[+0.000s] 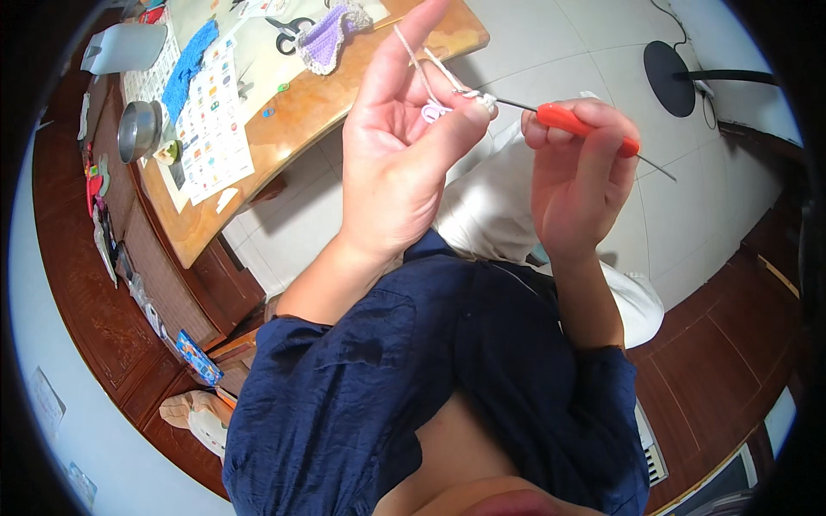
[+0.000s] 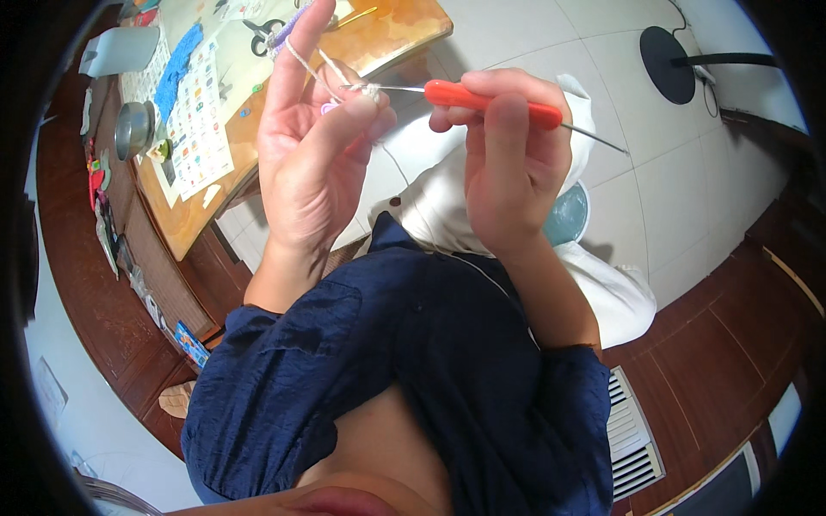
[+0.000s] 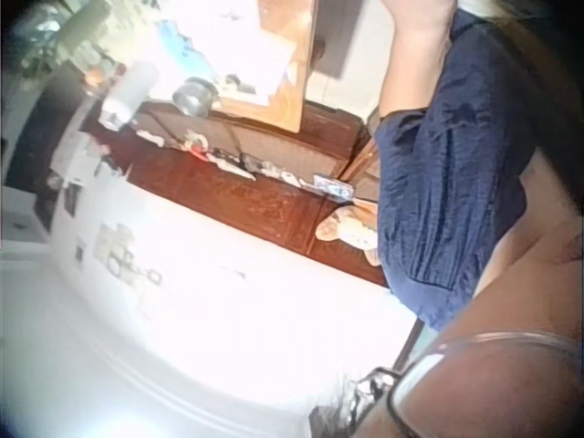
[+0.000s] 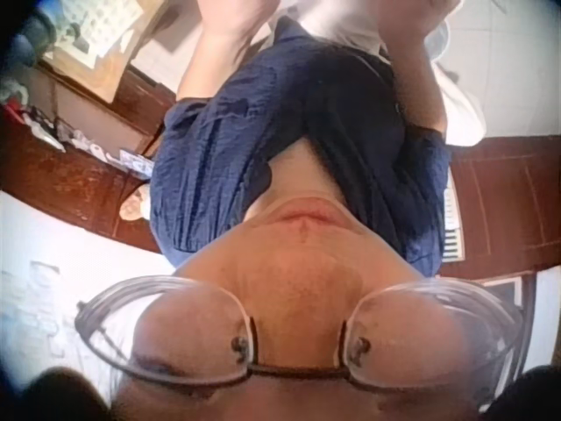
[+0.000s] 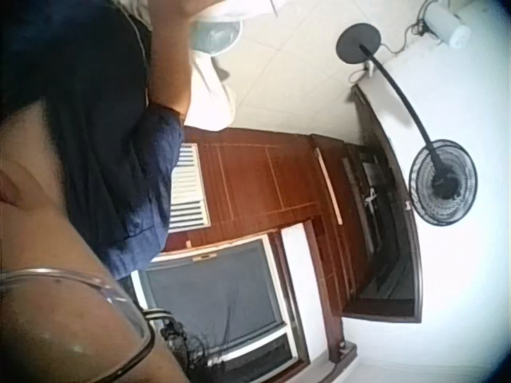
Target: The person is crocheting with white yarn, using a crochet hook to form loops and pull the yarn through. They also use a green stitch marker to mark a specific point in the crochet work.
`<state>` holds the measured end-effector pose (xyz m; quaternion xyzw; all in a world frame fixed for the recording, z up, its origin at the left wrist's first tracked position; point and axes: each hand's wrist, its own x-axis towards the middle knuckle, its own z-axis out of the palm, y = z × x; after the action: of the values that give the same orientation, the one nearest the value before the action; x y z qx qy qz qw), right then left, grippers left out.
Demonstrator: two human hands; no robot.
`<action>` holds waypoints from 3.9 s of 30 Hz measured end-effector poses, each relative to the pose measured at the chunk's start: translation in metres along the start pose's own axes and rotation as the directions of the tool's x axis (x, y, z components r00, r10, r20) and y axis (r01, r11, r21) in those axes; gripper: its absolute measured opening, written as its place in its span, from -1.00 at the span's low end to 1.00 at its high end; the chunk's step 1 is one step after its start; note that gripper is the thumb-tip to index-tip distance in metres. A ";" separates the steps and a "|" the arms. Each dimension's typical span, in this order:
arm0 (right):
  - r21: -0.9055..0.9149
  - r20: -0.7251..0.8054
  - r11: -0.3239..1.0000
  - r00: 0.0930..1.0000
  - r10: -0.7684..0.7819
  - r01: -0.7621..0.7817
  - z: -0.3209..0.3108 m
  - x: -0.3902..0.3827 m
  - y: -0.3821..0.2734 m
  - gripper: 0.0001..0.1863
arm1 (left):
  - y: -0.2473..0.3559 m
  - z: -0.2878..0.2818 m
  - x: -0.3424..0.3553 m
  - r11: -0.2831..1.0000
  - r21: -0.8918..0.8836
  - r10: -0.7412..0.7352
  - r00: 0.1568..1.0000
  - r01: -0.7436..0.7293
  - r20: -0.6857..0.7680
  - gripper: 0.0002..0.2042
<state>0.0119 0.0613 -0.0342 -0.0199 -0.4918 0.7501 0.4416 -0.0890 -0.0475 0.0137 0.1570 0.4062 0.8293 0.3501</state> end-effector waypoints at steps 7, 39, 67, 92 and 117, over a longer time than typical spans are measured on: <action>-0.119 0.119 0.979 0.981 -0.153 0.167 -0.006 0.010 -0.002 -0.77 | 0.006 0.008 -0.002 1.000 0.022 -0.006 1.000 0.006 -0.020 -0.23; 0.110 0.225 0.983 0.959 -0.170 0.149 0.029 0.029 0.008 -0.73 | 0.067 -0.001 -0.018 0.983 -0.110 -0.158 0.985 0.151 -0.065 -0.13; -0.162 0.386 0.949 0.902 -0.192 0.271 0.066 0.032 -0.016 -0.55 | 0.104 -0.036 -0.035 0.970 -0.077 -0.221 0.969 0.230 0.111 -0.14; -0.242 0.458 0.957 0.888 -0.032 0.159 0.052 0.022 -0.058 -0.69 | 0.090 -0.027 -0.026 0.890 -0.192 -0.313 0.860 0.413 0.402 -0.19; 0.271 0.231 0.868 0.904 0.361 -0.416 0.035 0.030 -0.026 -0.66 | 0.082 -0.012 -0.021 0.876 0.466 0.022 0.976 -0.123 0.217 -0.43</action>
<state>-0.0053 0.0600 0.0156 0.0170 -0.3886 0.8909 0.2344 -0.1183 -0.1040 0.0707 0.3380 0.5530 0.6960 0.3092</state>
